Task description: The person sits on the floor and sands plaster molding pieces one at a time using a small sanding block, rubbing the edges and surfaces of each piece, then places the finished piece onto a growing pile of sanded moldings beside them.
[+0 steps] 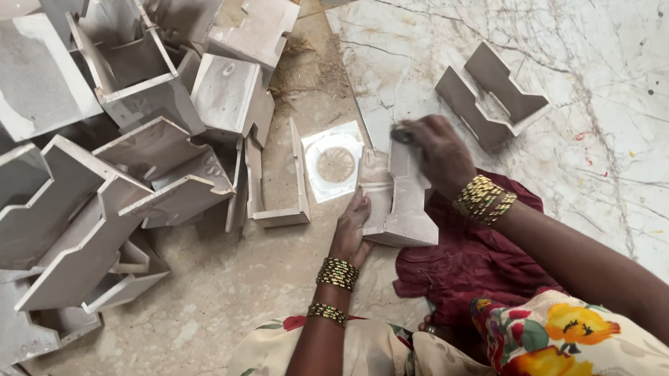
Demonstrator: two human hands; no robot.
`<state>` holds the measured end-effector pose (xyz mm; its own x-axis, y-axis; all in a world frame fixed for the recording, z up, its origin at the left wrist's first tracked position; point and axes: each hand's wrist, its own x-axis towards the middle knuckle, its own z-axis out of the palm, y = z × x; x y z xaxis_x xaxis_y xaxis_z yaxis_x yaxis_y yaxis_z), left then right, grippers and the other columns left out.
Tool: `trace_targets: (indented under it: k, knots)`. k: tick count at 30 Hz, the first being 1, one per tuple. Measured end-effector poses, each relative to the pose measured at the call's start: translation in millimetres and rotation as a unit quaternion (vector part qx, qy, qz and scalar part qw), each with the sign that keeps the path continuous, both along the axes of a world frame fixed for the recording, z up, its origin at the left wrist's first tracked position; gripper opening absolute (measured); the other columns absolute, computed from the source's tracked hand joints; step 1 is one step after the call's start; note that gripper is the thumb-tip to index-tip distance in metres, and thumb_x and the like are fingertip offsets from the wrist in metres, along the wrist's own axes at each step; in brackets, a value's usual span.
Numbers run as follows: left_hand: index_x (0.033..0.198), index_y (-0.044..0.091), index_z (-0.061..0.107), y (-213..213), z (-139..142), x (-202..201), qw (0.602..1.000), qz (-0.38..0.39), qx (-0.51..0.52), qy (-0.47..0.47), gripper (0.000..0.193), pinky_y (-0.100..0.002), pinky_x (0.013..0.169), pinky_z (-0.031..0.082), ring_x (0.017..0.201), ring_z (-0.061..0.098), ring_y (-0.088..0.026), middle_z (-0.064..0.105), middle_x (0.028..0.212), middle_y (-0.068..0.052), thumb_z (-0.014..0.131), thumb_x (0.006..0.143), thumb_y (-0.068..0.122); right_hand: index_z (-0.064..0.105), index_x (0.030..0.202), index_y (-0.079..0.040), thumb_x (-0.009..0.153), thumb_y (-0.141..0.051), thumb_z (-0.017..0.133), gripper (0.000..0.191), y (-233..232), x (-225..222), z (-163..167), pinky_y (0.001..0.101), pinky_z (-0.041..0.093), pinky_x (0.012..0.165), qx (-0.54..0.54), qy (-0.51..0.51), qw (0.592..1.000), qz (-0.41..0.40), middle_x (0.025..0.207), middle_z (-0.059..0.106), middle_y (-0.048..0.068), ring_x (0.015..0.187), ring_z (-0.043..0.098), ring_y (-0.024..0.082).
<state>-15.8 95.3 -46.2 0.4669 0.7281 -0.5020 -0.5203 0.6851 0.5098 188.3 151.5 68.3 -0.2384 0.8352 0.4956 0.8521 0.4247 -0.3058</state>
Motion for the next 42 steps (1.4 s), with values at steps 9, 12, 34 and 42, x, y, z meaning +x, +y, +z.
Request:
trace_targets:
  k: [9, 12, 34, 42]
  knots:
    - [0.162, 0.009, 0.014, 3, -5, -5, 0.998, 0.051, -0.04, -0.026, 0.069, -0.051, 0.109, 0.047, 0.148, 0.038, -0.033, 0.02, 0.17, -0.012, 0.044, 0.1, 0.019, 0.061, 0.136, -0.001, 0.088, 0.001, 0.062, 0.048, -116, -14, 7, 0.0358, 0.057, 0.078, -0.022, -0.023, 0.993, 0.113, 0.104, 0.062, 0.013, 0.09, 0.06, 0.025]
    - [0.163, 0.01, 0.012, 4, 1, -6, 0.997, 0.056, -0.042, -0.042, 0.07, -0.049, 0.112, 0.047, 0.15, 0.036, -0.032, 0.017, 0.17, -0.012, 0.045, 0.102, 0.021, 0.058, 0.138, 0.002, 0.087, 0.0, 0.061, 0.051, -114, -16, 9, 0.0372, 0.057, 0.079, -0.007, -0.077, 0.986, 0.146, 0.109, 0.063, 0.015, 0.092, 0.059, 0.024]
    - [0.161, 0.01, 0.03, 5, 45, -5, 0.914, 0.095, 0.218, 0.328, 0.072, -0.035, 0.111, 0.046, 0.142, 0.048, -0.025, 0.04, 0.162, -0.008, 0.052, 0.1, 0.041, 0.068, 0.115, -0.004, 0.094, 0.004, 0.061, 0.024, -130, 20, 48, 0.0367, 0.06, 0.078, -0.11, 0.172, 0.976, 0.07, 0.106, 0.07, 0.011, 0.093, 0.071, 0.026]
    - [0.156, 0.005, 0.036, -10, 36, 12, 0.901, 0.142, 0.253, 0.322, 0.063, -0.038, 0.114, 0.041, 0.14, 0.051, -0.028, 0.048, 0.157, -0.017, 0.05, 0.109, 0.044, 0.065, 0.128, -0.005, 0.102, -0.01, 0.061, 0.027, -54, 3, 46, 0.0337, 0.058, 0.077, -0.227, 0.212, 0.949, -0.059, 0.102, 0.074, 0.013, 0.089, 0.073, 0.022]
